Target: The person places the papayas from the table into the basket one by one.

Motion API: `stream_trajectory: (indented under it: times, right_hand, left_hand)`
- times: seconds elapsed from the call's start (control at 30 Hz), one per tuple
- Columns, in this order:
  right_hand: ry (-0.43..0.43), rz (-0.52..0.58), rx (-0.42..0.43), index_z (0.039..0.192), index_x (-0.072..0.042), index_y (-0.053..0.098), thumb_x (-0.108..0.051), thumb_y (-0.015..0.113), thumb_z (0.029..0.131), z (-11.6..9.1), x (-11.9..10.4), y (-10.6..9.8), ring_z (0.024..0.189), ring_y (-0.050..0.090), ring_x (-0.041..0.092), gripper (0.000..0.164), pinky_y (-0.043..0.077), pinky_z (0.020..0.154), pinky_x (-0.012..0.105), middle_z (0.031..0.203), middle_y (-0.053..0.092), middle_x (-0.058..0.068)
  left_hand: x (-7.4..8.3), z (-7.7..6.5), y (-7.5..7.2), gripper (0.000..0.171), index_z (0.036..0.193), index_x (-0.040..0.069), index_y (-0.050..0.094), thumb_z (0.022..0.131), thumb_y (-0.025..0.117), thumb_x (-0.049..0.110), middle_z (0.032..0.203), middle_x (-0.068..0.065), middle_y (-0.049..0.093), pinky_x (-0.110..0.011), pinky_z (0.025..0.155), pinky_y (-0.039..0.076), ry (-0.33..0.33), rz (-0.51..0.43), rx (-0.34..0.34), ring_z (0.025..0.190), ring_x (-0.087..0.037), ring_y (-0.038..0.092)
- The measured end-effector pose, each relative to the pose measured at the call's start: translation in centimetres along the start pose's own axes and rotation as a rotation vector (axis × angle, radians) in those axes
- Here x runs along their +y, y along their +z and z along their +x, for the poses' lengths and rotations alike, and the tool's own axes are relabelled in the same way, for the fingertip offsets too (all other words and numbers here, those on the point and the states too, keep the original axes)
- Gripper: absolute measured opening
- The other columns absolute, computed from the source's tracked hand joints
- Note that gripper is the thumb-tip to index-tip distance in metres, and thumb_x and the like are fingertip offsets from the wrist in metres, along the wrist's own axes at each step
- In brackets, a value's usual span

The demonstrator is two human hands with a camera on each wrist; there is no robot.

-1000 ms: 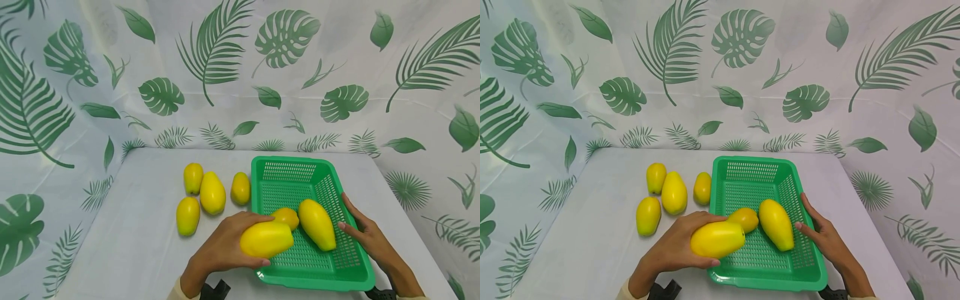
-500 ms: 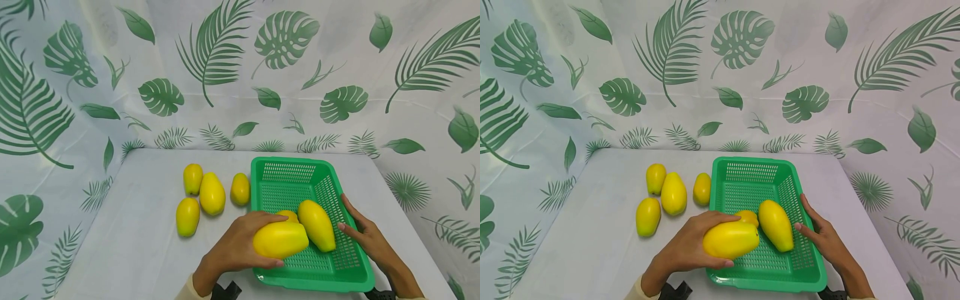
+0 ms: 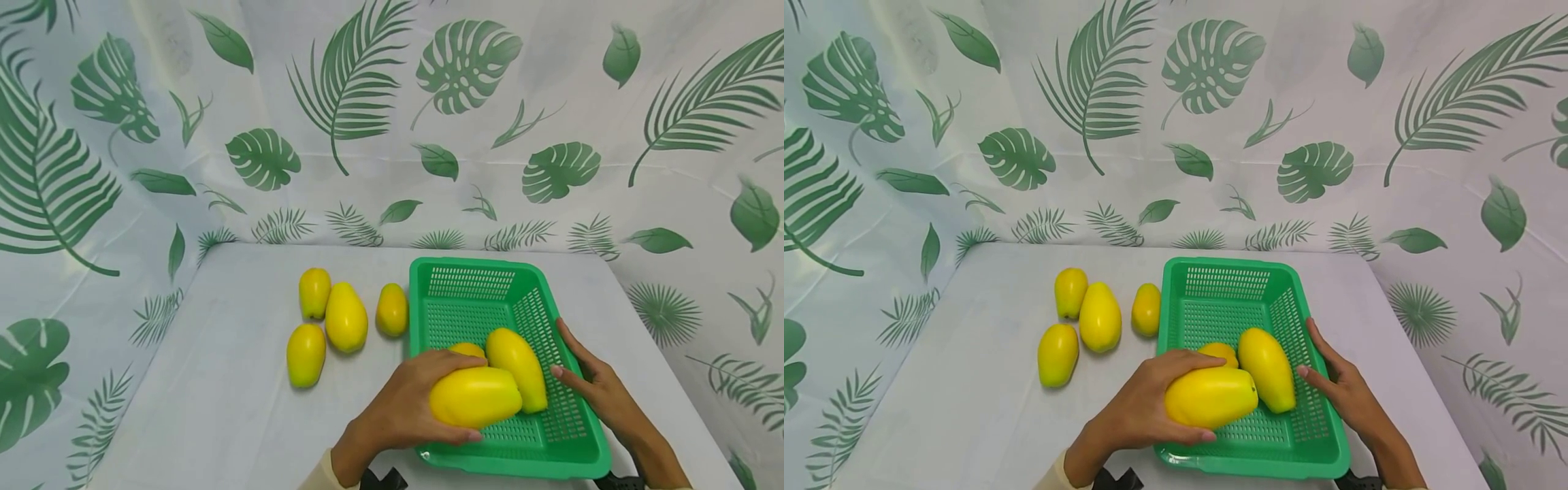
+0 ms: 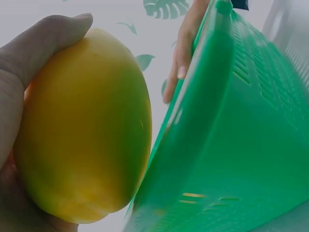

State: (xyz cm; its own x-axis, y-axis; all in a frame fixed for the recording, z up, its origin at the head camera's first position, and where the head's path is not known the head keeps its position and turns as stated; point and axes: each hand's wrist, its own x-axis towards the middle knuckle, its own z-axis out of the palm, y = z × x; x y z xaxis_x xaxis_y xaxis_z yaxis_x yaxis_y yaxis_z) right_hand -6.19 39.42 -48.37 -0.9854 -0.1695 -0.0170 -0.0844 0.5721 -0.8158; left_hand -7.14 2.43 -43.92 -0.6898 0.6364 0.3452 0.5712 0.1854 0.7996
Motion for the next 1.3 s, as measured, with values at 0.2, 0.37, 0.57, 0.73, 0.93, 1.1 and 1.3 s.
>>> stream_trajectory:
  times: [0.2,0.37,0.57,0.73,0.93,1.1,1.3]
  right_hand:
    - [-0.005,-0.002,-0.001,0.171,-0.035,0.008,-0.018,0.056,0.111,-0.1,0.1,0.0,0.144,0.017,-0.024,0.08,0.033,0.1,0.0,0.18,0.003,-0.011]
    - [-0.01,-0.003,0.0,0.171,-0.035,0.008,-0.017,0.056,0.111,-0.1,0.1,0.1,0.145,0.016,-0.024,0.08,0.032,0.1,0.0,0.18,0.004,-0.011]
    - [0.007,-0.002,0.002,0.171,-0.036,0.008,-0.018,0.056,0.111,-0.2,0.1,0.1,0.146,0.014,-0.023,0.079,0.03,0.101,0.0,0.18,0.004,-0.01]
    - [0.023,-0.02,0.014,0.171,-0.038,0.009,-0.02,0.057,0.11,-0.1,0.1,0.0,0.147,0.015,-0.022,0.079,0.03,0.103,0.002,0.18,0.005,-0.011]
    - [0.012,-0.019,0.008,0.171,-0.037,0.009,-0.019,0.057,0.11,0.0,0.0,-0.1,0.146,0.015,-0.022,0.079,0.031,0.102,0.001,0.18,0.004,-0.01]
    - [0.013,-0.034,0.004,0.171,-0.037,0.008,-0.02,0.057,0.111,0.1,-0.1,-0.2,0.144,0.017,-0.024,0.08,0.035,0.1,0.004,0.18,0.005,-0.011]
    - [-0.001,-0.012,0.003,0.171,-0.036,0.008,-0.018,0.055,0.111,0.0,0.0,-0.1,0.147,0.014,-0.023,0.079,0.029,0.102,-0.001,0.18,0.003,-0.011]
  left_hand:
    - [-0.1,0.4,0.6,0.08,0.15,0.032,0.059,0.078,0.092,0.044,0.144,0.016,0.065,-0.024,0.105,0.051,0.018,-0.001,-0.013,0.126,-0.001,0.06]
    - [-0.3,0.7,1.2,0.081,0.15,0.031,0.058,0.078,0.092,0.046,0.138,0.016,0.067,-0.021,0.105,0.05,0.037,0.026,-0.031,0.125,0.001,0.059]
    - [-0.6,0.9,2.1,0.079,0.149,0.029,0.06,0.079,0.091,0.049,0.136,0.017,0.069,-0.014,0.102,0.047,0.065,0.112,-0.049,0.12,0.004,0.059]
    - [-0.8,1.0,2.7,0.077,0.149,0.029,0.06,0.081,0.089,0.051,0.137,0.018,0.069,-0.01,0.1,0.046,0.06,0.131,-0.063,0.117,0.007,0.059]
    - [-1.0,1.0,3.1,0.078,0.15,0.029,0.059,0.082,0.086,0.056,0.14,0.017,0.067,-0.01,0.102,0.045,0.068,0.195,-0.09,0.121,0.006,0.059]
    - [-0.9,0.9,3.2,0.078,0.151,0.03,0.057,0.084,0.083,0.059,0.141,0.016,0.066,-0.013,0.102,0.045,0.062,0.262,-0.123,0.124,0.002,0.059]
    - [-0.7,0.9,3.2,0.079,0.151,0.03,0.057,0.084,0.083,0.061,0.13,0.01,0.063,-0.009,0.091,0.042,0.037,0.31,-0.151,0.112,-0.001,0.056]
